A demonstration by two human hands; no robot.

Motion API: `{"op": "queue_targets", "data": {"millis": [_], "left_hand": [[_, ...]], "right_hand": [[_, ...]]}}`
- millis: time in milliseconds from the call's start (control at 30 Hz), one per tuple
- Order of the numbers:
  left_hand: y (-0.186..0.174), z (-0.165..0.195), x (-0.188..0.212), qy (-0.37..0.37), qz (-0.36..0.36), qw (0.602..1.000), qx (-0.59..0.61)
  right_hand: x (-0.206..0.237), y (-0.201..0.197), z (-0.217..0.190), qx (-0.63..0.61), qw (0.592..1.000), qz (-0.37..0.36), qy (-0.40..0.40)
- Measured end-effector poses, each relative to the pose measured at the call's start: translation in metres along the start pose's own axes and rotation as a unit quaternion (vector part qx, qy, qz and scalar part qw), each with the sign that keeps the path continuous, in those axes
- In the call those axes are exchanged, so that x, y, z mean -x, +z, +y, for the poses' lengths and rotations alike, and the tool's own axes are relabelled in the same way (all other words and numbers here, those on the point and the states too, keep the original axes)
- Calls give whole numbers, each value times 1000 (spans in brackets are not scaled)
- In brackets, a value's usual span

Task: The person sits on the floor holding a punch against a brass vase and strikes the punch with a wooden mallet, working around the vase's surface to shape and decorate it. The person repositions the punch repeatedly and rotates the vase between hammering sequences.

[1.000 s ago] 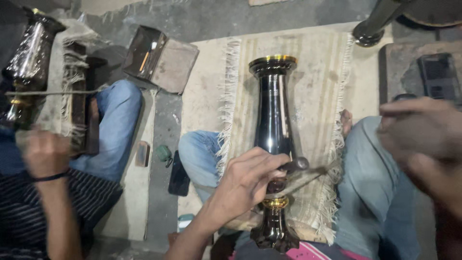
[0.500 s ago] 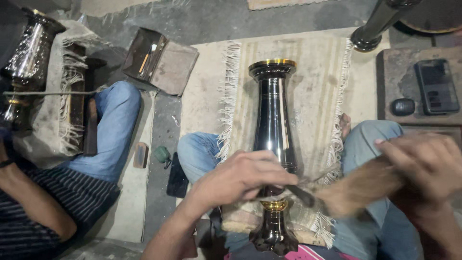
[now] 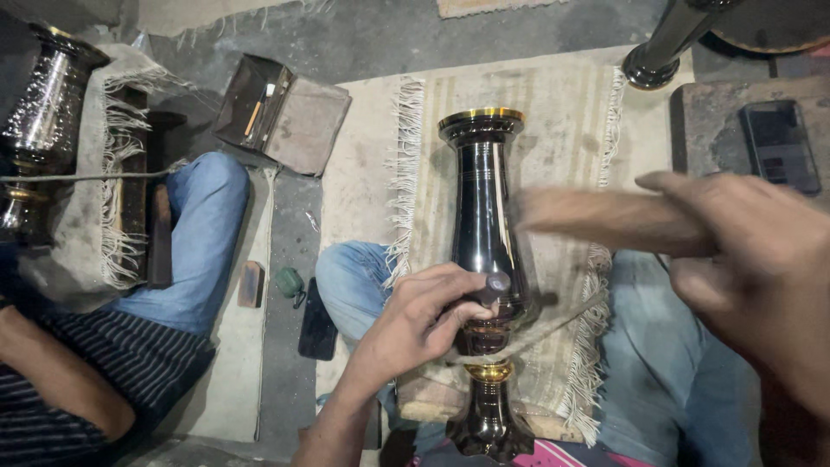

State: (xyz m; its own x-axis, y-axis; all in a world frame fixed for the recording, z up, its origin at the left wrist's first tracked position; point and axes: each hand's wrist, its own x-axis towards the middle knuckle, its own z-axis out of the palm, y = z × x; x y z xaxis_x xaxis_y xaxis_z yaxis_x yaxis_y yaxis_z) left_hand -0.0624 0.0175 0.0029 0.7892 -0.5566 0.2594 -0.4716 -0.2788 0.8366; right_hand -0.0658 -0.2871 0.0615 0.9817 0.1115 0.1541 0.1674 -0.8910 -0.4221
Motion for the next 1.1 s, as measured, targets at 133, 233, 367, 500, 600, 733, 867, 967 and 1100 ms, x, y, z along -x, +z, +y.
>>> {"op": "queue_targets", "data": {"millis": [133,233,367,500,600,733,867,967,1100], "left_hand": [[0,0,-3,-19,-36,999,-11],[1,0,-5,28,-25,999,-3],[4,2,-5,48,-9,999,-9],[8,3,-3,8,-21,999,-26],[12,4,1,4,5,1000,-16],[22,6,8,1,60,998,-24],[38,10,17,-6,155,986,-60],[53,13,23,-86,213,973,-31],[76,13,29,-91,278,956,-31]], "right_hand": [[-8,-4,-12,-209,978,13,1],[-10,-9,-6,-111,989,-9,-93],[-13,-8,10,-172,972,9,-160],[-17,-5,11,-12,994,-23,-104],[-23,-6,1,-127,983,8,-132],[-34,-12,-13,-83,981,20,-173],[-39,-16,-14,109,962,-23,-249],[-38,-13,-13,0,972,5,-234],[-42,-13,-18,136,955,-22,-262]]}}
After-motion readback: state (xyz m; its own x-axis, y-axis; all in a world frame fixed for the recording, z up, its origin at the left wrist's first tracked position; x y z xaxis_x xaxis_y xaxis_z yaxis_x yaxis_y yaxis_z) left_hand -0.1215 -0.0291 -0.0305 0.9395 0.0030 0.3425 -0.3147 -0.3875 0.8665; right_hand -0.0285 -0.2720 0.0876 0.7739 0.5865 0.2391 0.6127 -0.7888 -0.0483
